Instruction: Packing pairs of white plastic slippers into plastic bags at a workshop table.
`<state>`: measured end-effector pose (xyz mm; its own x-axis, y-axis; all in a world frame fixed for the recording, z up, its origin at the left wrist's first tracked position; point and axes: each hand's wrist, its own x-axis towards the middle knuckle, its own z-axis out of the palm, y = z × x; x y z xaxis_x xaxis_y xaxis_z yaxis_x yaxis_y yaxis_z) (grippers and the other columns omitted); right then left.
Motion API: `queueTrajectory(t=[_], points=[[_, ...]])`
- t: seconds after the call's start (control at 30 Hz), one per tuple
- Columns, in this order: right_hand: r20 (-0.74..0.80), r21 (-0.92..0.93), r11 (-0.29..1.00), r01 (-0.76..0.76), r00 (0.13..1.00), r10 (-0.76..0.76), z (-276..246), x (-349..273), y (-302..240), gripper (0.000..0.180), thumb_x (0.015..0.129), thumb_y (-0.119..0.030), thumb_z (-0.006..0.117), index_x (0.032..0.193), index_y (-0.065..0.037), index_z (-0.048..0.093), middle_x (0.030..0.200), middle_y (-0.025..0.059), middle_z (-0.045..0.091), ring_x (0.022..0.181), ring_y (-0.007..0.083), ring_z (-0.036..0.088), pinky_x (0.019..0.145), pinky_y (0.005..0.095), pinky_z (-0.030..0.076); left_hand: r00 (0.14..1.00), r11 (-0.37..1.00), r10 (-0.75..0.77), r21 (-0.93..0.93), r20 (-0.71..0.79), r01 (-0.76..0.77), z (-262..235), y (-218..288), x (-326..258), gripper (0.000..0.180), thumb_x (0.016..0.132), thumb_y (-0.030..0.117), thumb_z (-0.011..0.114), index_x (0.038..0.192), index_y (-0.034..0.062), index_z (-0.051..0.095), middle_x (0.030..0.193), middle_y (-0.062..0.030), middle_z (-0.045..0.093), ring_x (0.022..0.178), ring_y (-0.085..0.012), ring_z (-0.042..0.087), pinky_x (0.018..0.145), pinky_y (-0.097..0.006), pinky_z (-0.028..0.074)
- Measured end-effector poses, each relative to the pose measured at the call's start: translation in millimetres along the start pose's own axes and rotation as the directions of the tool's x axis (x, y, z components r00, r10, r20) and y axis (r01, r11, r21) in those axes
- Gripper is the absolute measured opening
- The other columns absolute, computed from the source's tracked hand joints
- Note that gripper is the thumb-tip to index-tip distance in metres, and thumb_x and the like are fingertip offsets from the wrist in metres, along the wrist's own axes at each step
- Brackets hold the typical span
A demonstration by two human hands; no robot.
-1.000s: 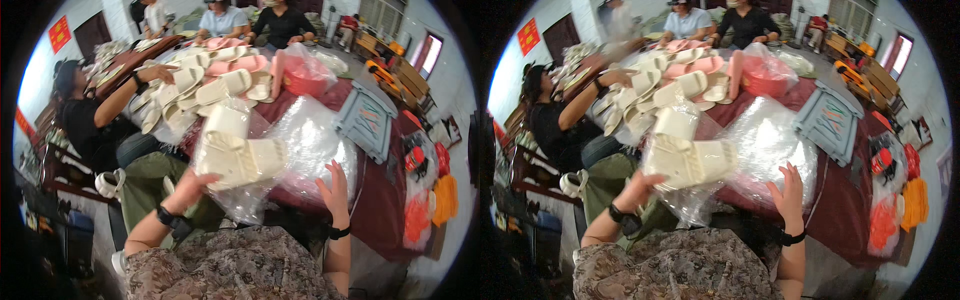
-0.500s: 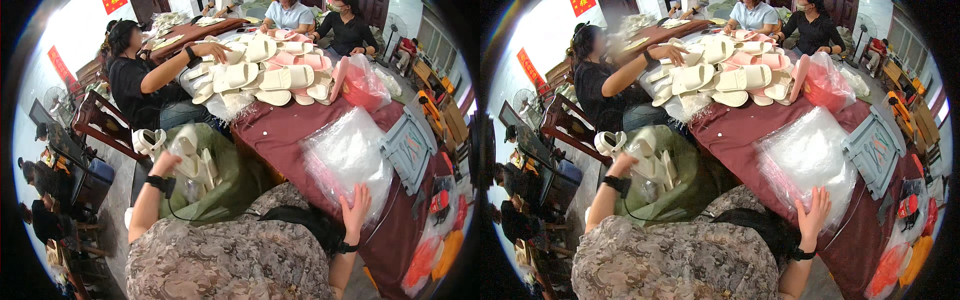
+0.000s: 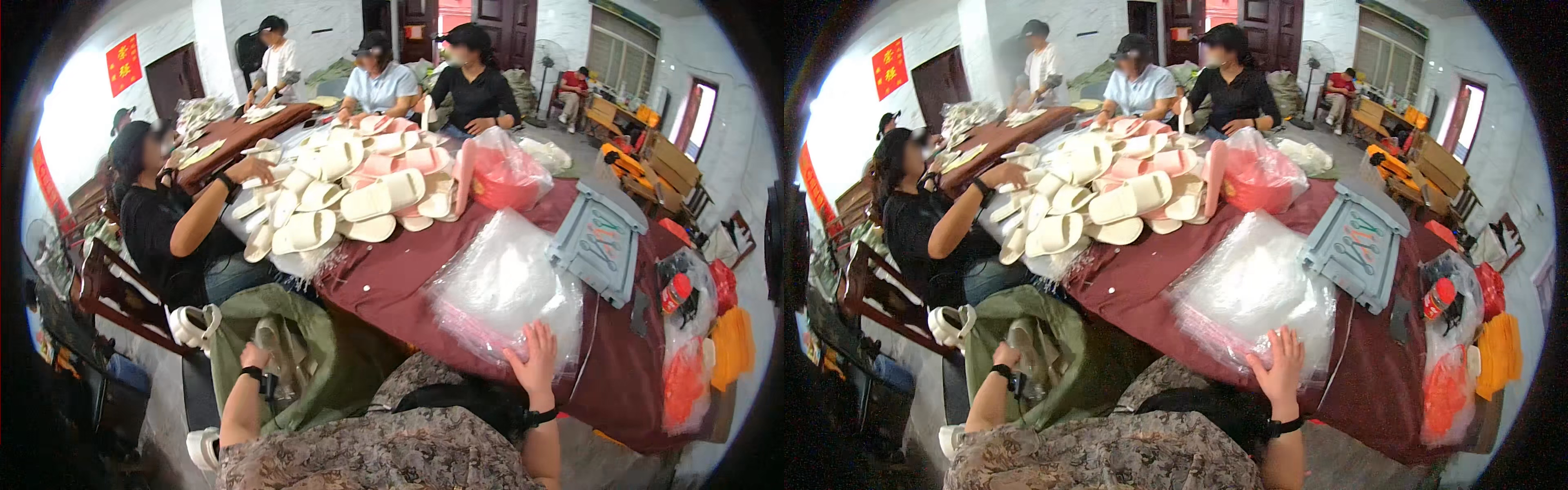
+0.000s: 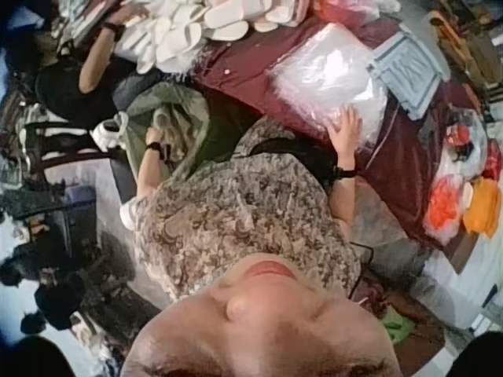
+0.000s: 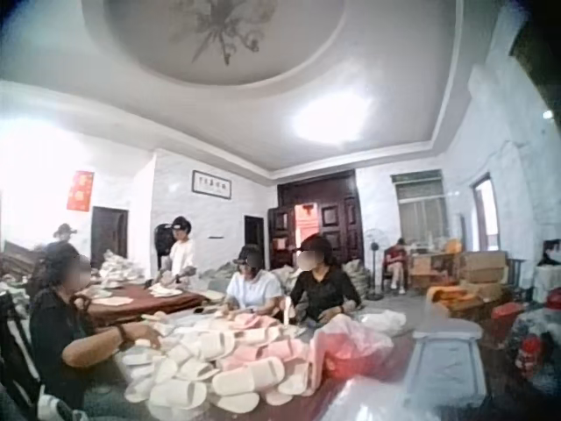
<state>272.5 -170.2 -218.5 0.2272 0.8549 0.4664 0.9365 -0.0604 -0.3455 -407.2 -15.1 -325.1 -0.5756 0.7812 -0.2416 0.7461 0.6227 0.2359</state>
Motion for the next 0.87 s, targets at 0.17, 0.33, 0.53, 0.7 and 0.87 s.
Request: queueTrajectory(t=[0.17,0.33,0.53,0.7,0.87], points=[[-0.019,-0.001,1.0,0.002,1.0,-0.002,-1,1,1,0.069,0.084,-0.048,0.075,0.136,-0.006,0.058,0.148,0.0236,0.048,0.141,0.0437,0.039,0.117,0.0589,0.025,0.966,0.985,0.16,0.103,-0.202,-0.141,-11,26,-5,0.06,0.076,0.026,0.077,0.122,-0.0021,0.049,0.109,-0.0243,0.069,0.102,-0.0416,0.068,0.087,-0.049,0.056],[-0.029,0.043,0.999,-0.003,1.0,0.004,0,4,-6,0.068,0.085,-0.048,0.074,0.136,-0.007,0.059,0.147,0.0227,0.049,0.14,0.0438,0.04,0.116,0.0586,0.026,0.899,0.873,0.116,0.389,0.421,-0.295,110,-52,-6,0.112,0.081,0.038,0.079,0.158,-0.003,0.009,0.144,-0.0289,0.051,0.138,-0.0369,0.047,0.109,-0.052,0.042],[-0.01,-0.02,1.0,0.015,1.0,-0.015,-2,-5,2,0.067,0.085,-0.049,0.073,0.135,-0.007,0.059,0.147,0.0208,0.05,0.139,0.0441,0.04,0.116,0.0587,0.026,0.726,0.605,0.128,0.527,0.675,-0.597,57,23,-29,0.097,0.073,0.067,0.075,0.148,0.0113,0.051,0.14,-0.0195,0.059,0.133,-0.0351,0.054,0.104,-0.053,0.045],[-0.02,-0.003,1.0,-0.027,0.999,0.027,-4,-6,-4,0.067,0.086,-0.054,0.072,0.135,-0.009,0.059,0.147,0.0206,0.05,0.138,0.0446,0.041,0.115,0.0585,0.027,0.663,0.662,0.746,-0.186,0.067,-0.726,-138,184,-136,0.055,0.068,0.049,0.083,0.1,0.006,0.075,0.094,-0.0075,0.072,0.087,-0.028,0.07,0.078,-0.042,0.054],[-0.008,-0.02,0.999,-0.044,0.999,0.043,1,-3,0,0.068,0.087,-0.057,0.069,0.137,-0.012,0.058,0.149,0.021,0.048,0.142,0.0432,0.039,0.117,0.0572,0.026,-0.264,-0.566,0.712,-0.31,-0.65,-0.764,-248,236,-285,0.024,0.081,0.023,0.078,0.101,0.0095,0.078,0.103,-0.0067,0.073,0.093,-0.0367,0.068,0.085,-0.041,0.053]])
